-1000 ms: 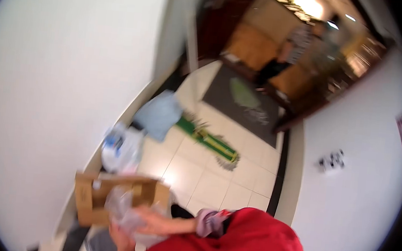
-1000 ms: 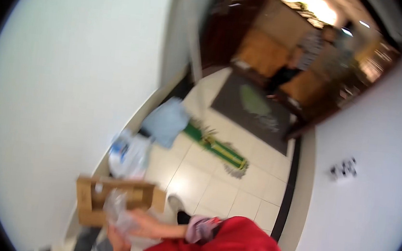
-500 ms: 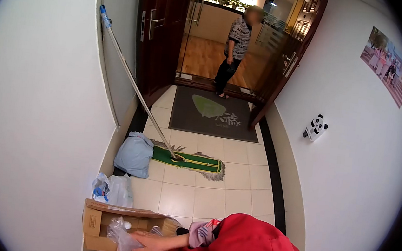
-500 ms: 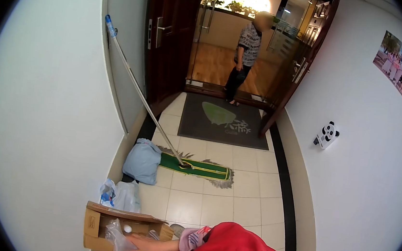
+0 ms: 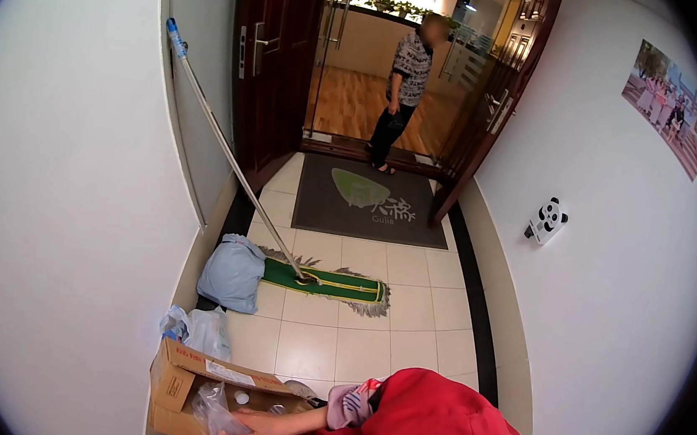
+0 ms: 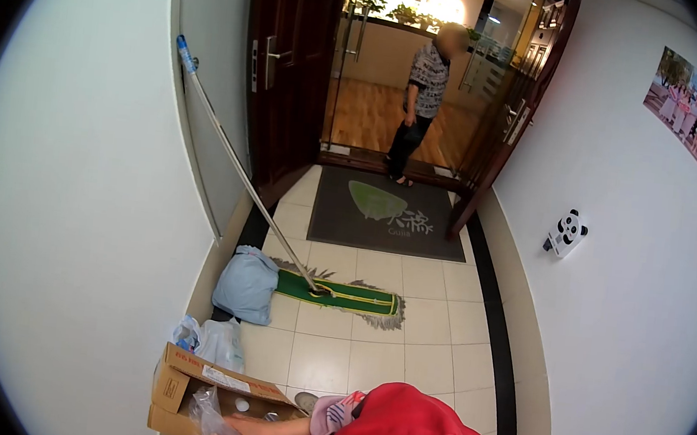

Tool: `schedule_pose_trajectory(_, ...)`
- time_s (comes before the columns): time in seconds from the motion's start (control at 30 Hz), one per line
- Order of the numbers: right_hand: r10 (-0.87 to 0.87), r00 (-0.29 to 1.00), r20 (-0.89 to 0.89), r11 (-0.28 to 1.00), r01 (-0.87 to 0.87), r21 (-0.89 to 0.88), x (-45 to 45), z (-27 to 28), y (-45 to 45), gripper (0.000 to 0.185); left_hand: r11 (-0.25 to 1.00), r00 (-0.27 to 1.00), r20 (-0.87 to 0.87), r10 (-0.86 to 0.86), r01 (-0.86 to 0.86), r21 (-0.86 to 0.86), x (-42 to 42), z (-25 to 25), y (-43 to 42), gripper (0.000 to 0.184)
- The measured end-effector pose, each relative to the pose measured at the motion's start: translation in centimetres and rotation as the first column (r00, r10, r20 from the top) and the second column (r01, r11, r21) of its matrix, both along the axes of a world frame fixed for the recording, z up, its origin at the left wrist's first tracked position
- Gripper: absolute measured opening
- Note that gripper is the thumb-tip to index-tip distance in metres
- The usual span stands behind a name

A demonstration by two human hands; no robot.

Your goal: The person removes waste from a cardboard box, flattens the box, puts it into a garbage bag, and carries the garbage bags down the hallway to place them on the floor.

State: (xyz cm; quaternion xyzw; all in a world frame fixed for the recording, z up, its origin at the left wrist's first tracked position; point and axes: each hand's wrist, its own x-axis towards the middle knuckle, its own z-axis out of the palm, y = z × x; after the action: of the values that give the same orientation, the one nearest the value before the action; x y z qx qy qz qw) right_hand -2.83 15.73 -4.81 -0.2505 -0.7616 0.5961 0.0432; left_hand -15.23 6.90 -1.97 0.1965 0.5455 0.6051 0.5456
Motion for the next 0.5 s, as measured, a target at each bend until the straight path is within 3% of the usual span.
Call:
schedule_pose_trajectory(0.07, -0.005, 1.0, 0.026, 1.0, 0.005, 0.003, 0.2, 0.6, 0.1, 0.063, 0.996, 0.996, -0.044, 0.073, -0.075, -0.049, 1.1, 2.4, 0.4, 0.043)
schedule_pose_trajectory(0.17, -0.064, 0.998, 0.017, 0.997, 0.063, 0.053, 0.1, 0.7, -0.3, 0.067, 0.996, 0.997, -0.055, 0.059, -0.062, -0.058, 0.8, 1.7, 0.2, 0.044)
schedule_pose_trajectory(0.27, -0.081, 0.997, 0.017, 0.996, 0.08, 0.044, 0.0, -0.5, -0.5, 0.071, 0.995, 0.98, -0.189, 0.064, -0.078, -0.067, 1.2, 2.6, 0.3, 0.043)
schedule_pose_trajectory(0.5, -0.039, 0.997, 0.069, 0.998, 0.035, 0.058, 1.1, 2.9, -0.2, 0.071, 0.983, 0.967, -0.242, 0.074, -0.112, -0.147, 1.0, 1.3, -0.1, 0.037)
